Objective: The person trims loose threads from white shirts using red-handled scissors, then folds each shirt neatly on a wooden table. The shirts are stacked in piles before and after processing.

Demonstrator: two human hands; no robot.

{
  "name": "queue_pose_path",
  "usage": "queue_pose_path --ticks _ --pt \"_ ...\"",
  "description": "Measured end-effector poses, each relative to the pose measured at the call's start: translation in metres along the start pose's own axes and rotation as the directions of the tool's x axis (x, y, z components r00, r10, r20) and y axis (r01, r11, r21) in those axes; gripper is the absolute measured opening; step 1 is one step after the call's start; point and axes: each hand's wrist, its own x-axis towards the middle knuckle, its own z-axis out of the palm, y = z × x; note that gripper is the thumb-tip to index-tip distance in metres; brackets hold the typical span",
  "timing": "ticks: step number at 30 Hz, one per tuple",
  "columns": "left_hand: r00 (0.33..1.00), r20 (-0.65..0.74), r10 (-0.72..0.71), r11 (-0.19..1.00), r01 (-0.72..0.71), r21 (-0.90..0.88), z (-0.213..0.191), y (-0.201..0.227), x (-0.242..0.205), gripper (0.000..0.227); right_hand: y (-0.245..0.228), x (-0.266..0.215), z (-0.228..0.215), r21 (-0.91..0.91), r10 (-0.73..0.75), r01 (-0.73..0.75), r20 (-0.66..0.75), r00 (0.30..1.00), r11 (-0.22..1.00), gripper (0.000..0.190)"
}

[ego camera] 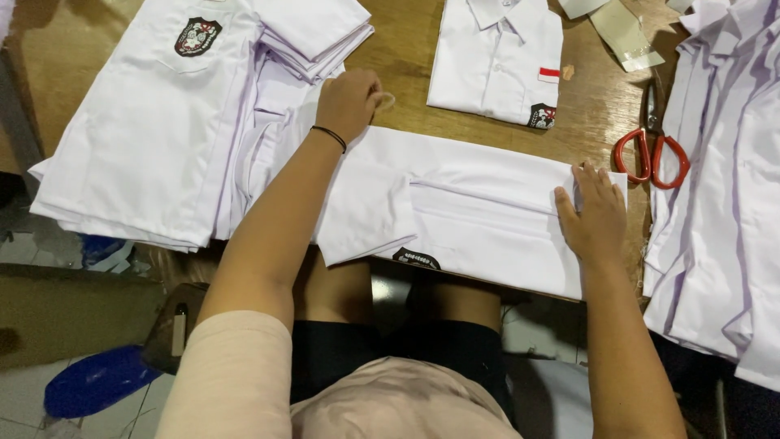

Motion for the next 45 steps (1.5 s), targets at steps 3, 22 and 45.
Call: queue_pose_path --ticks 3,22,45 --pt "0.995 -0.1 -0.023 0.998 0.018 -0.053 0.002 -0.011 0.001 0.016 -0.005 -0.002 -0.003 0.017 0.009 -0.009 -0.007 1.0 1.0 0.058" --pt "0.937 0.332 0.109 0.949 -0.197 0.244 -0.025 0.066 -0.113 0.072 -0.003 -0.001 -0.005 -0.011 -0.004 0.004 0.045 0.999 1.0 0.06" --pt "0.831 0.112 0.545 0.838 -0.545 -0.035 -0.119 -0.023 -0.17 0.046 -0.015 0.004 0.01 0.017 -0.478 0.517 -0.357 0.803 0.856 0.027"
